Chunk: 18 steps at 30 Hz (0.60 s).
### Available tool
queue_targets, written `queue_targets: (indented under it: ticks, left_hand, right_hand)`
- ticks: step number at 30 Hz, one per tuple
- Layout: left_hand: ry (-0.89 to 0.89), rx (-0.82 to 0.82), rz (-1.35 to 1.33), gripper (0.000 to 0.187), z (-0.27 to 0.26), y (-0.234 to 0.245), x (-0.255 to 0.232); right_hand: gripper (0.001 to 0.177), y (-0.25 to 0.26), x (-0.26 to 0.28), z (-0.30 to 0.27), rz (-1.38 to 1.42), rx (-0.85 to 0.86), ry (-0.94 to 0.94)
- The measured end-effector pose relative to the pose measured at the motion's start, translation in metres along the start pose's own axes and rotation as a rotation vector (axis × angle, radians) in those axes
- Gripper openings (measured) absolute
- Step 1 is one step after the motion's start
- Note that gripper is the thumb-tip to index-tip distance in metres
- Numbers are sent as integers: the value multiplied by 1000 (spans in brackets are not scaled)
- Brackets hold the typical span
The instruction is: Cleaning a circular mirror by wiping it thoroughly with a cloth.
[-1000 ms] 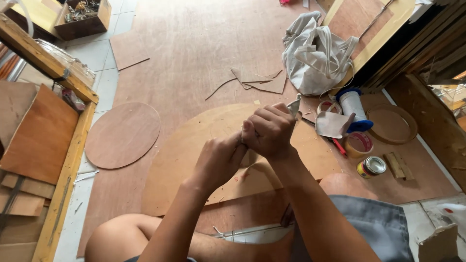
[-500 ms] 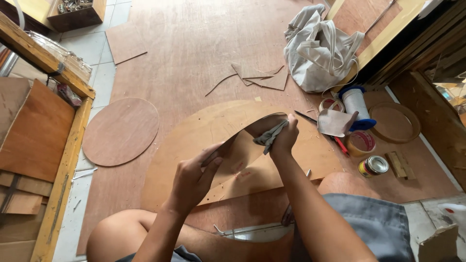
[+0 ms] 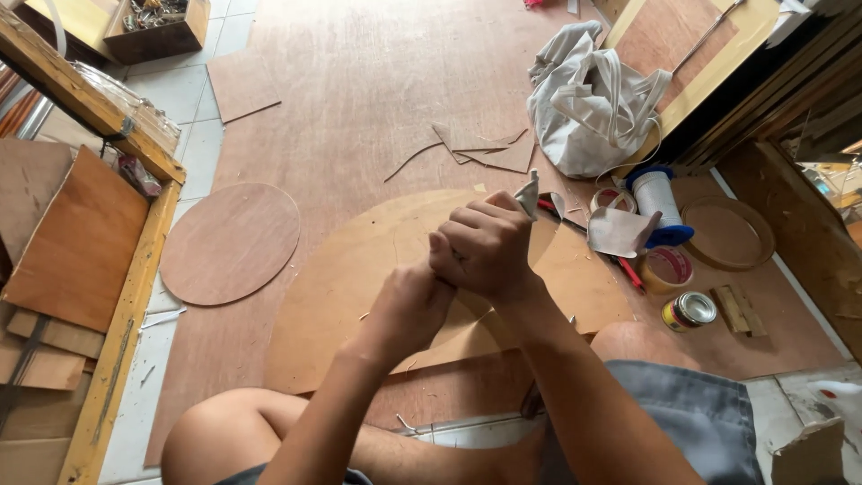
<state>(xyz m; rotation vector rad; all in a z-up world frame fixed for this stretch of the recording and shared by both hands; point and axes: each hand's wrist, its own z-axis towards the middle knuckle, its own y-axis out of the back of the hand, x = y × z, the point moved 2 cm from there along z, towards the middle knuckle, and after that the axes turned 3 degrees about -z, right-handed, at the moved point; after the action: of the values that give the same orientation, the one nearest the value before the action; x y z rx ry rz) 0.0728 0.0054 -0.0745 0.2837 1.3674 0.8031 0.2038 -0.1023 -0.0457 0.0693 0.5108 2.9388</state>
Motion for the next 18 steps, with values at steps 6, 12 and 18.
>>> queue_targets:
  ticks: [6,12,18]
  left_hand:
    - [-13,-109,7,29,-13,15,-33]
    - [2,-82,-59,50,-2,10,-14]
    - [59,-97,-204,44,-29,28,-30]
  right_hand:
    - [51,-1,-7,15,51,-55,79]
    - [51,-17,-41,4,71,-69,34]
    - [41,-45,-126,-94,172,-277,-623]
